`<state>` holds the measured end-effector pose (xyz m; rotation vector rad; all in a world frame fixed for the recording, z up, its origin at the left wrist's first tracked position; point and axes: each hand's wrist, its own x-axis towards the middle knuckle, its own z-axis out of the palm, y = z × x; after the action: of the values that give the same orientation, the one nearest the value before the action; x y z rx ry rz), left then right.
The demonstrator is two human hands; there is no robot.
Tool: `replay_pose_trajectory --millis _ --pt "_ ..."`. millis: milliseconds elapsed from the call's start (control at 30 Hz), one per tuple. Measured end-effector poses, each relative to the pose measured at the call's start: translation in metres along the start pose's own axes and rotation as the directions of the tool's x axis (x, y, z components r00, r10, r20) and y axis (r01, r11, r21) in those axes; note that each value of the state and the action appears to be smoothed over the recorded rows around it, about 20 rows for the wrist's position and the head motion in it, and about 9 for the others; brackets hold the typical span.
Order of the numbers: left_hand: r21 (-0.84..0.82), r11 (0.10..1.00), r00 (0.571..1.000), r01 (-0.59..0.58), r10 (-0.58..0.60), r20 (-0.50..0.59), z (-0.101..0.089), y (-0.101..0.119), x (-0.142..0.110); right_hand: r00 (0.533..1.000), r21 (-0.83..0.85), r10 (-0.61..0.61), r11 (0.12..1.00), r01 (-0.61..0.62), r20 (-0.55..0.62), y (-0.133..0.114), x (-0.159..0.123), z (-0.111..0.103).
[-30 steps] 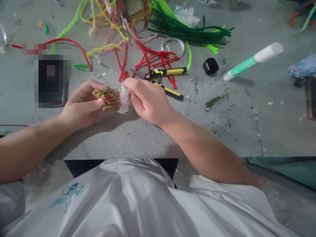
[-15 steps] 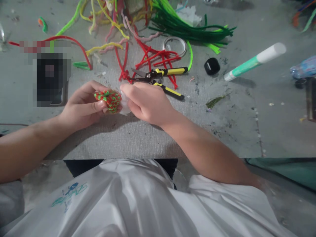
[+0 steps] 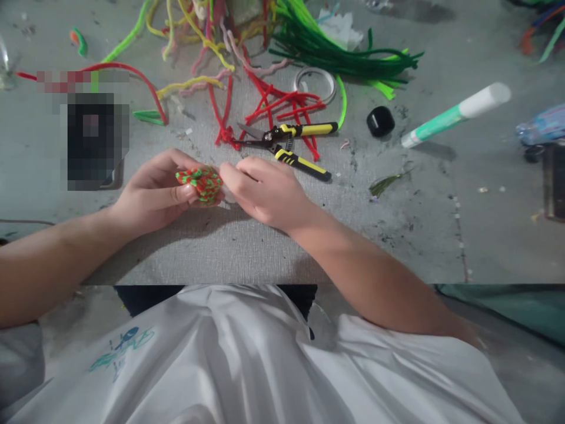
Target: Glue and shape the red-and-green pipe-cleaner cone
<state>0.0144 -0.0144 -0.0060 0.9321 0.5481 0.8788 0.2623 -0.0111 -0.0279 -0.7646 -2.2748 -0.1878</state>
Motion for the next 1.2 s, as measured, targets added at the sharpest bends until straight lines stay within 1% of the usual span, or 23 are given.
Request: replay_pose_trajectory --millis 167,333,400,500,567,633,700,767,800,867,933,967,1000,1033,1067,1100,1133,1167,1200 --pt "0.061 0.998 0.999 -0.016 0.018 -0.028 0.001 0.000 0.000 0.996 -0.010 -0.060 0.998 0.059 -0.070 -0.002 0.000 0.002" --pt "0.051 0.999 1.000 -0.017 0.017 -0.010 -0.001 -0.003 0.000 0.997 -0.034 -0.069 0.997 0.067 -0.046 0.000 0.001 0.003" --pt "0.051 0.999 1.000 -0.014 0.014 -0.003 -0.003 -0.003 -0.001 0.993 0.004 -0.080 0.997 0.081 -0.082 0.007 0.002 0.005" --pt "0.085 0.995 0.999 -0.042 0.045 -0.031 -0.008 -0.001 -0.001 0.981 0.159 -0.075 0.982 0.104 -0.179 0.020 0.004 0.008" --pt "0.100 0.992 0.995 -0.074 0.080 -0.062 -0.010 0.002 -0.001 0.985 0.303 -0.027 0.950 0.078 -0.171 0.026 0.004 0.010" --pt "0.101 0.990 0.991 -0.097 0.105 -0.083 -0.012 0.006 0.001 0.993 0.427 0.034 0.904 0.019 -0.115 0.026 0.004 0.012" --pt "0.095 0.991 0.990 -0.099 0.108 -0.096 -0.012 0.009 0.002 0.993 0.502 0.094 0.864 -0.044 -0.074 0.025 0.004 0.012" --pt "0.087 0.991 0.989 -0.100 0.109 -0.104 -0.011 0.010 0.004 0.989 0.516 0.128 0.854 -0.073 -0.074 0.027 0.006 0.007" --pt "0.084 0.992 0.988 -0.098 0.107 -0.108 -0.011 0.011 0.004 0.984 0.498 0.155 0.862 -0.092 -0.087 0.031 0.007 0.002" --pt "0.087 0.991 0.987 -0.099 0.109 -0.120 -0.009 0.010 0.004 0.961 0.412 0.242 0.895 -0.168 -0.134 0.046 0.012 -0.018" --pt "0.101 0.990 0.985 -0.099 0.111 -0.130 -0.008 0.009 0.004 0.891 0.276 0.423 0.887 -0.371 -0.162 0.065 0.018 -0.046" --pt "0.108 0.989 0.985 -0.100 0.114 -0.129 -0.008 0.009 0.004 0.841 0.189 0.507 0.859 -0.476 -0.186 0.075 0.021 -0.061" --pt "0.114 0.988 0.985 -0.102 0.116 -0.125 -0.007 0.008 0.004 0.770 0.089 0.606 0.794 -0.602 -0.202 0.084 0.024 -0.075" --pt "0.119 0.988 0.986 -0.102 0.116 -0.119 -0.008 0.008 0.004 0.687 -0.018 0.689 0.703 -0.711 -0.230 0.090 0.027 -0.087" --pt "0.122 0.987 0.986 -0.103 0.117 -0.116 -0.008 0.007 0.003 0.605 -0.119 0.770 0.594 -0.796 -0.206 0.095 0.029 -0.097" --pt "0.124 0.987 0.986 -0.105 0.119 -0.114 -0.008 0.007 0.003 0.516 -0.203 0.837 0.481 -0.853 -0.182 0.098 0.031 -0.103" --pt "0.125 0.987 0.986 -0.104 0.118 -0.113 -0.008 0.007 0.003 0.444 -0.274 0.883 0.393 -0.878 -0.155 0.100 0.032 -0.107" --pt "0.125 0.987 0.987 -0.100 0.114 -0.114 -0.009 0.008 0.002 0.388 -0.329 0.913 0.331 -0.884 -0.124 0.101 0.032 -0.108" --pt "0.123 0.988 0.987 -0.095 0.110 -0.114 -0.009 0.008 0.002 0.349 -0.364 0.932 0.292 -0.884 -0.100 0.102 0.031 -0.107"
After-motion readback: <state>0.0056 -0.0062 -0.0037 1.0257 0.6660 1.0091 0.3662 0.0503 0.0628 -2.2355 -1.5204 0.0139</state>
